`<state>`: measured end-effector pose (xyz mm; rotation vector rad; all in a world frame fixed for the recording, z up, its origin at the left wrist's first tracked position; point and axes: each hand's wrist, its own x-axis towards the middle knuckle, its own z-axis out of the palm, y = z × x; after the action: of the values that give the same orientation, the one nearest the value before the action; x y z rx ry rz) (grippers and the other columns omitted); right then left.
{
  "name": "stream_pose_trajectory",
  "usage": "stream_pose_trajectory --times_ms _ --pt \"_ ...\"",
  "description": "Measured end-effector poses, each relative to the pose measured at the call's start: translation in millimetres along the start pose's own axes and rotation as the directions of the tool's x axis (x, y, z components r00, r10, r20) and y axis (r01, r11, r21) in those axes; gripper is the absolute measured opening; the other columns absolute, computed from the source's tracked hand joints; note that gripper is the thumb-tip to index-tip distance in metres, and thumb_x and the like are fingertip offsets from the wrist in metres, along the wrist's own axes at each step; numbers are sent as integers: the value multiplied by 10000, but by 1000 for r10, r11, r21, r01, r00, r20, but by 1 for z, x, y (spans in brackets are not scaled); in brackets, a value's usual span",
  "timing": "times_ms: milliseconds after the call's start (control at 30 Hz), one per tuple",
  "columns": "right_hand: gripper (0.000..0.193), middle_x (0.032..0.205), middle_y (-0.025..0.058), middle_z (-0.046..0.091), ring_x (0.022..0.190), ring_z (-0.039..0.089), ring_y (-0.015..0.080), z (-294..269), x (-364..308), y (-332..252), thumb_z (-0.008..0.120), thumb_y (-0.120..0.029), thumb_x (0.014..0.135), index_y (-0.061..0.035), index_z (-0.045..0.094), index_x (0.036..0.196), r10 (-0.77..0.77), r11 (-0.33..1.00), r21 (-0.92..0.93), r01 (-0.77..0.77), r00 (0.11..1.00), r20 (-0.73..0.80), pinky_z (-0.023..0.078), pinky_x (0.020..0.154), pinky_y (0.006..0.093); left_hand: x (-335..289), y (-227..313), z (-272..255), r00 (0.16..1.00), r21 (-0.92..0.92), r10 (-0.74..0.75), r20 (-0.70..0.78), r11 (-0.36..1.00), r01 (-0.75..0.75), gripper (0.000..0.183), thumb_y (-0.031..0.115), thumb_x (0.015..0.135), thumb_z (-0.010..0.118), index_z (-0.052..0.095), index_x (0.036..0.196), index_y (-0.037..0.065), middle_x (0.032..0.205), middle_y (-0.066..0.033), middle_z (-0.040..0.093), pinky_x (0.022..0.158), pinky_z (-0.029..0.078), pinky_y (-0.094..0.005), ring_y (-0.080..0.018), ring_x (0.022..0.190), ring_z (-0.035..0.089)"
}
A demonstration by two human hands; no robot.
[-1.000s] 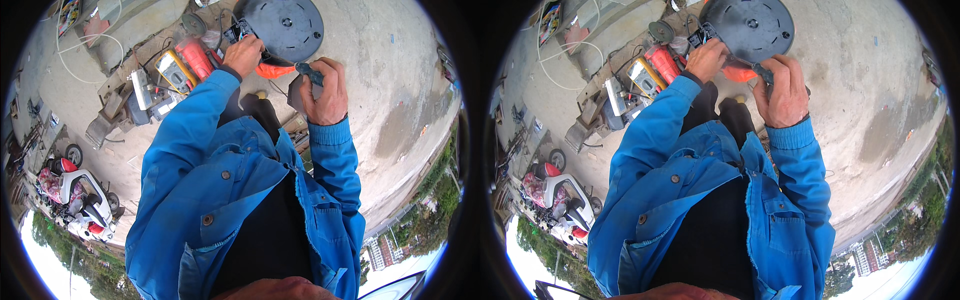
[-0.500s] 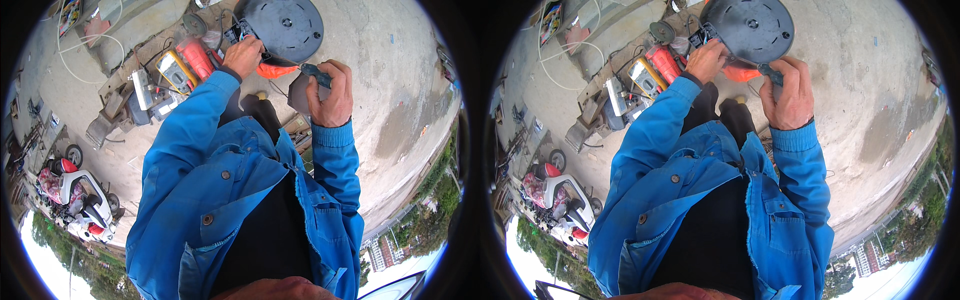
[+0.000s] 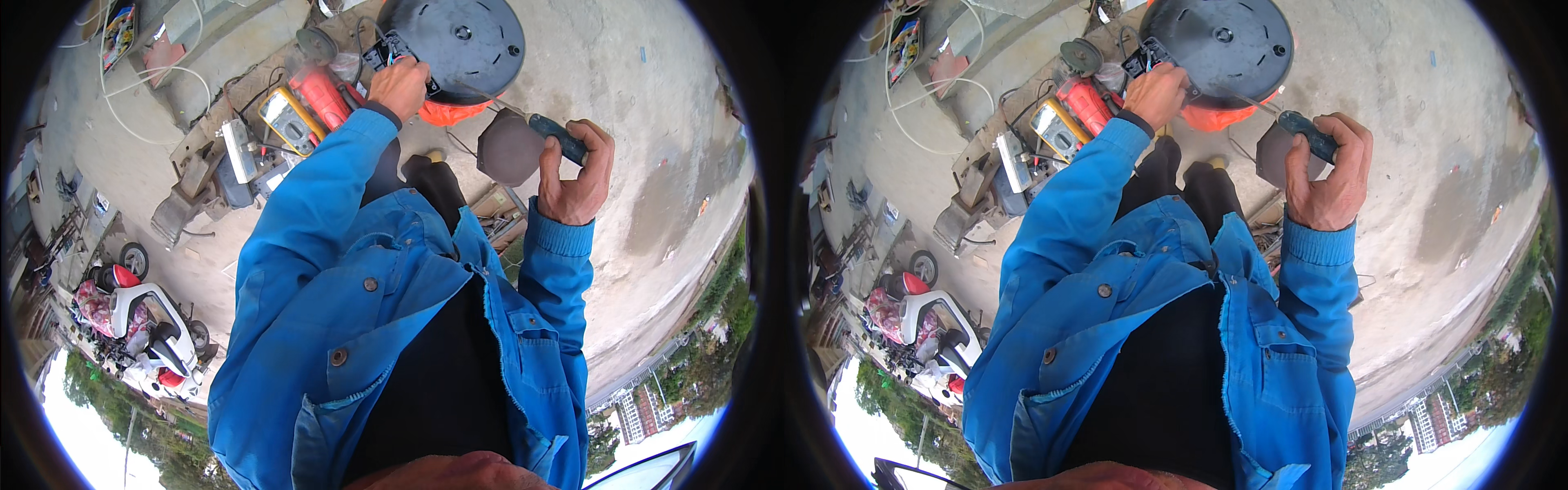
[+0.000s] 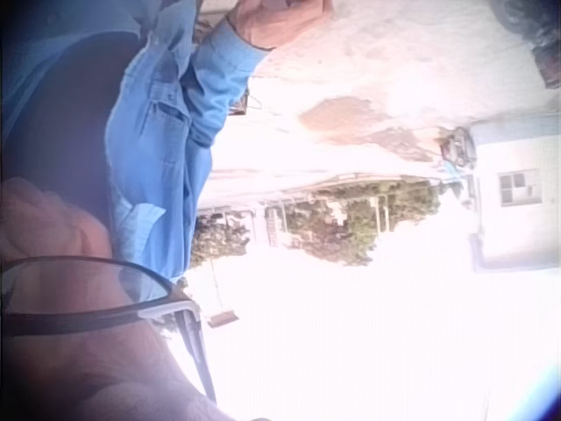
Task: The person works on a small black circular electronic device, manipulating internal wires and components with their hands and a screwdriver. They repeatedly open and close the device's cover, adjust wiring, and use a multimeter to test connections.
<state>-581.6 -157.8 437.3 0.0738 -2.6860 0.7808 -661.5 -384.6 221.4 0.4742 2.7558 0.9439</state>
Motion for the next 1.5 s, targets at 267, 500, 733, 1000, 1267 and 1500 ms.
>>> stream_pose_trajectory --times_ms 267,500,733,1000,1267,1500 --pt "301 1159 144 664 1038 661 273 -38 -35 23 775 -45 899 -28 630 1162 231 972 79 -221 961 -155 537 938 364 -2 4 -3 997 -155 -77 -6 985 75 122 107 870 671 736 958 52 979 -153 737 806 567 -478 -377 897 719" --pt "341 1201 127 674 1062 640 220 -86 -122 73 789 -128 955 -30 615 1232 718 672 474 -569 658 -227 523 981 358 -4 -8 -5 985 -356 -167 47 918 173 125 74 874 742 738 981 12 903 -86 755 759 572 -339 -190 784 714" --pt "304 1176 179 690 1027 695 290 -132 -338 191 708 -141 1020 -12 598 1272 980 145 902 -406 187 -74 592 860 386 -17 -17 -9 895 -796 -283 344 417 438 315 17 971 681 711 1281 -26 909 -35 698 720 525 -249 -122 785 640" --pt "270 1019 216 694 881 693 354 -114 -680 223 658 -202 1052 29 604 1181 898 30 977 211 -434 66 612 731 419 -56 63 24 831 -856 -221 510 -35 515 247 87 1009 680 675 1238 -5 1175 -115 717 779 553 -281 -186 963 658" --pt "243 925 183 707 695 669 268 -104 -841 196 641 -221 1073 -8 628 1190 649 108 985 138 -760 35 589 609 350 -106 174 102 736 -734 87 671 -59 676 193 39 1017 642 650 1207 5 1153 -155 705 772 551 -261 -191 945 656" --pt "509 1144 203 717 892 713 319 -134 -865 269 807 -297 964 19 627 1321 585 23 988 -153 -799 -137 597 755 431 -129 271 146 679 -686 113 726 38 727 188 22 997 636 650 1184 4 1165 -185 700 786 549 -280 -221 950 659"
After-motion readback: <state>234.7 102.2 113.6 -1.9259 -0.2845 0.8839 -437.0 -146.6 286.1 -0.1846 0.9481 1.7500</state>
